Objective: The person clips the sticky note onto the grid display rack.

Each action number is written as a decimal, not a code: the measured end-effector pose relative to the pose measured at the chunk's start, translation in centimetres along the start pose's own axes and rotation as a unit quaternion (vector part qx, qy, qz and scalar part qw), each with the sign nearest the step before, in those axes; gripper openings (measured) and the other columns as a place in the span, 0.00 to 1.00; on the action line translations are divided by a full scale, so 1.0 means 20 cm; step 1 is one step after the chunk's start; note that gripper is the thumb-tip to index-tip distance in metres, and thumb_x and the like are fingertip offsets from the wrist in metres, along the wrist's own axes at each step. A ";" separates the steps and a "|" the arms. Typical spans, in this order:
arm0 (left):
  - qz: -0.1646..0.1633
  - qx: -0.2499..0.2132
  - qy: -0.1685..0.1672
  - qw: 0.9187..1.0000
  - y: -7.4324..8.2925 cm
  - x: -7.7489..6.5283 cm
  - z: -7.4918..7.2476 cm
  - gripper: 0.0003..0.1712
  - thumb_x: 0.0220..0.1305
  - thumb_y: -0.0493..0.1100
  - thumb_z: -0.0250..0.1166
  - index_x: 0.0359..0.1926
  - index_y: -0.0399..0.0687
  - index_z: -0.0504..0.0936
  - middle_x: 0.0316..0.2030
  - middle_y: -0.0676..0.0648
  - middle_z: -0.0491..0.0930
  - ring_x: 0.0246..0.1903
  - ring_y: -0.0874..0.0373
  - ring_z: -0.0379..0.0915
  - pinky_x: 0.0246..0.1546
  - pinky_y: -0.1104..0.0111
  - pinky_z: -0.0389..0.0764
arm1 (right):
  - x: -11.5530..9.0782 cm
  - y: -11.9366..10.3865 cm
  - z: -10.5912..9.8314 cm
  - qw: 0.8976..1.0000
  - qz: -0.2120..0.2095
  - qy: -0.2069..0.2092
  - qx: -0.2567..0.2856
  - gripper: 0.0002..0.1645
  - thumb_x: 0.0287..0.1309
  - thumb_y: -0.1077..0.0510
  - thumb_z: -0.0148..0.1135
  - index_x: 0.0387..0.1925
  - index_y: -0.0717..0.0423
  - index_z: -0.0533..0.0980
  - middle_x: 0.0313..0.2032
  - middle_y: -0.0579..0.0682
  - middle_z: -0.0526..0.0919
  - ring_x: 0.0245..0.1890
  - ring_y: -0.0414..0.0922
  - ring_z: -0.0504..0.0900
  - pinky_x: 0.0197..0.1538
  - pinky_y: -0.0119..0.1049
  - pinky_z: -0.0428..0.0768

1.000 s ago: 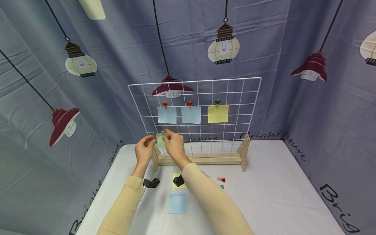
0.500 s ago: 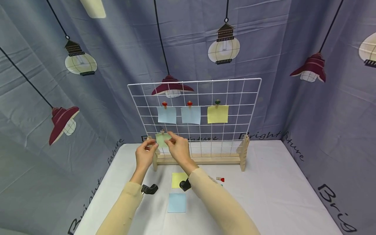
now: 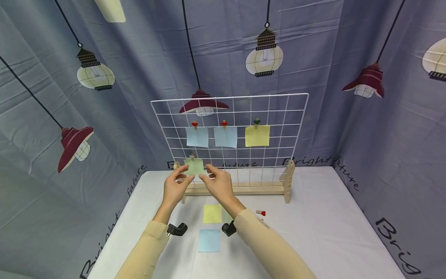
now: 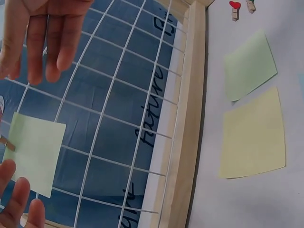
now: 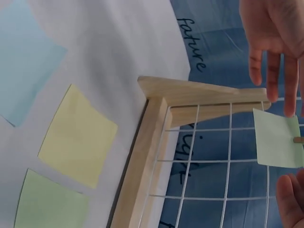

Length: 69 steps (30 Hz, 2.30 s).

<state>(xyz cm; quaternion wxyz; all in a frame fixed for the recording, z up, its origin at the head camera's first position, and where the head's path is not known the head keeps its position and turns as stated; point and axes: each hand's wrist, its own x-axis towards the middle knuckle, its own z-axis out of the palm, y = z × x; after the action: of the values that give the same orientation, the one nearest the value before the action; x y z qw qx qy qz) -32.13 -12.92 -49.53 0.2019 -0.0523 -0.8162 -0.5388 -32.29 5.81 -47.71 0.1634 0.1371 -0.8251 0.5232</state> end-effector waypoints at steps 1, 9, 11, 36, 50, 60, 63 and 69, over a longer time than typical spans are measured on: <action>0.000 0.000 -0.006 1.000 0.00 -0.01 0.00 0.29 0.64 0.50 0.75 0.65 0.53 0.81 0.59 0.46 0.83 0.53 0.38 0.78 0.49 0.54 0.79 | -0.01 0.01 0.00 1.000 0.001 0.004 0.001 0.27 0.61 0.53 0.75 0.60 0.55 0.82 0.49 0.59 0.89 0.45 0.53 0.90 0.47 0.44 0.88; 0.007 0.000 -0.024 1.000 0.02 -0.05 -0.01 0.32 0.63 0.50 0.75 0.67 0.54 0.79 0.60 0.47 0.83 0.52 0.44 0.79 0.49 0.57 0.77 | -0.05 0.06 -0.06 0.999 0.014 0.027 0.020 0.26 0.59 0.54 0.76 0.57 0.59 0.83 0.50 0.59 0.89 0.48 0.55 0.89 0.50 0.48 0.87; 0.011 -0.003 -0.030 0.999 0.03 -0.07 -0.01 0.32 0.63 0.51 0.75 0.67 0.52 0.79 0.60 0.47 0.83 0.52 0.45 0.79 0.49 0.57 0.77 | -0.07 0.07 -0.08 0.999 0.016 0.032 0.020 0.25 0.58 0.55 0.77 0.56 0.58 0.84 0.51 0.58 0.89 0.49 0.55 0.89 0.50 0.47 0.87; 0.057 -0.002 -0.093 0.994 0.08 -0.20 0.01 0.29 0.64 0.49 0.74 0.65 0.62 0.77 0.60 0.47 0.82 0.53 0.50 0.79 0.51 0.47 0.78 | -0.21 0.13 -0.29 0.998 0.047 0.031 0.027 0.26 0.58 0.53 0.77 0.57 0.53 0.82 0.54 0.55 0.87 0.52 0.53 0.87 0.51 0.46 0.87; 0.054 0.017 -0.106 0.993 0.06 -0.26 -0.03 0.30 0.63 0.50 0.74 0.66 0.61 0.77 0.63 0.49 0.80 0.55 0.49 0.78 0.52 0.50 0.77 | -0.27 0.20 -0.49 0.998 0.046 0.043 0.008 0.29 0.58 0.54 0.77 0.60 0.57 0.80 0.57 0.57 0.84 0.56 0.54 0.84 0.56 0.51 0.84; 0.045 0.015 -0.107 0.993 0.04 -0.28 -0.05 0.30 0.62 0.48 0.74 0.65 0.59 0.78 0.63 0.48 0.80 0.55 0.47 0.79 0.52 0.45 0.78 | -0.34 0.28 -0.61 0.995 0.076 0.054 -0.022 0.29 0.61 0.52 0.74 0.61 0.57 0.79 0.57 0.57 0.84 0.57 0.55 0.83 0.56 0.48 0.84; 0.041 0.017 -0.104 0.994 0.04 -0.28 -0.06 0.30 0.62 0.47 0.75 0.65 0.58 0.78 0.63 0.47 0.80 0.55 0.47 0.79 0.52 0.44 0.78 | -0.35 0.30 -0.65 0.993 0.096 0.057 -0.028 0.29 0.61 0.51 0.74 0.61 0.57 0.79 0.58 0.57 0.83 0.57 0.54 0.82 0.54 0.35 0.83; 0.039 0.019 -0.096 0.994 0.02 -0.28 -0.08 0.30 0.62 0.47 0.75 0.65 0.58 0.78 0.63 0.44 0.80 0.55 0.46 0.78 0.52 0.41 0.77 | -0.36 0.33 -0.70 0.991 0.100 0.073 -0.041 0.28 0.60 0.50 0.75 0.59 0.56 0.81 0.57 0.57 0.85 0.56 0.55 0.84 0.49 0.23 0.80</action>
<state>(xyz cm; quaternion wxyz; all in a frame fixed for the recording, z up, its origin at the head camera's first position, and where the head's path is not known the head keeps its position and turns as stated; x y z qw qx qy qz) -26.40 -13.33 -50.81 0.1441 -0.1320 -0.8392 -0.5075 -26.59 21.61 -50.59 0.1753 0.0081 -0.8416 0.5109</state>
